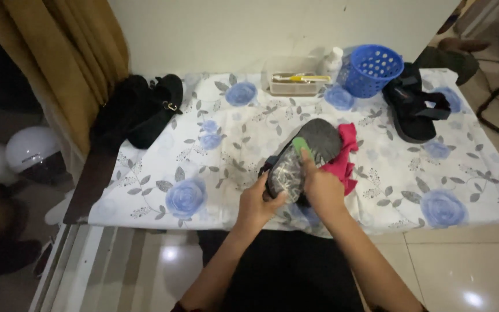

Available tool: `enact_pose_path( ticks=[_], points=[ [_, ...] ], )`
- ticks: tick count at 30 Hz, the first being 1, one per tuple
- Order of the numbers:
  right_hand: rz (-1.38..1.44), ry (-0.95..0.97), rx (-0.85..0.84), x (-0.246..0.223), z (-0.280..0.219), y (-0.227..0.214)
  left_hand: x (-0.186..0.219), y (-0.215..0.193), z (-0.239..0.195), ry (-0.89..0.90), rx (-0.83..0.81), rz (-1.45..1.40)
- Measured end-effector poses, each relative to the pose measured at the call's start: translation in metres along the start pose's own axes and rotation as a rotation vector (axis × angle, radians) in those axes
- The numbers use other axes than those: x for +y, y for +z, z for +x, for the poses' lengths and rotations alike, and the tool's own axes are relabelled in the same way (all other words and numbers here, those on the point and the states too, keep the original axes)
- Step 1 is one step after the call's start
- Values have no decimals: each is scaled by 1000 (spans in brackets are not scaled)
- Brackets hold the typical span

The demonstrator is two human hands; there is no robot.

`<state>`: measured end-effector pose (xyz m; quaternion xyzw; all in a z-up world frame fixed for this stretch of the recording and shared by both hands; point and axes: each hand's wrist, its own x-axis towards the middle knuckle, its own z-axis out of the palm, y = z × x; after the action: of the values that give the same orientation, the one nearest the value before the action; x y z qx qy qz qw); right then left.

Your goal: The person scrubs the sole of a black shoe using a green brush on a table covered with a floral cloth. The person holds the shoe steady with one hand and scrubs the sole with the other, repeatedly working the brush across the tread pattern.

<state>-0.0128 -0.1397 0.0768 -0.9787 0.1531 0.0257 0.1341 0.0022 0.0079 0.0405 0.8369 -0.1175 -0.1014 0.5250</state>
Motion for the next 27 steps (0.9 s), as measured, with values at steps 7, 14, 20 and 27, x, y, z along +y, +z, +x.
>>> enact_pose_path(
  ticks=[7, 14, 20, 27],
  points=[
    [16, -154, 108, 5, -24, 34, -17, 1, -1, 5, -30, -53],
    [265, -156, 105, 13, -21, 58, -12, -1, 8, -59, -9, -89],
    [109, -56, 137, 43, -7, 69, -3, -8, 1, -133, -40, -218],
    [40, -312, 187, 21, -53, 90, -17, -12, 4, -125, -56, -381]
  ],
)
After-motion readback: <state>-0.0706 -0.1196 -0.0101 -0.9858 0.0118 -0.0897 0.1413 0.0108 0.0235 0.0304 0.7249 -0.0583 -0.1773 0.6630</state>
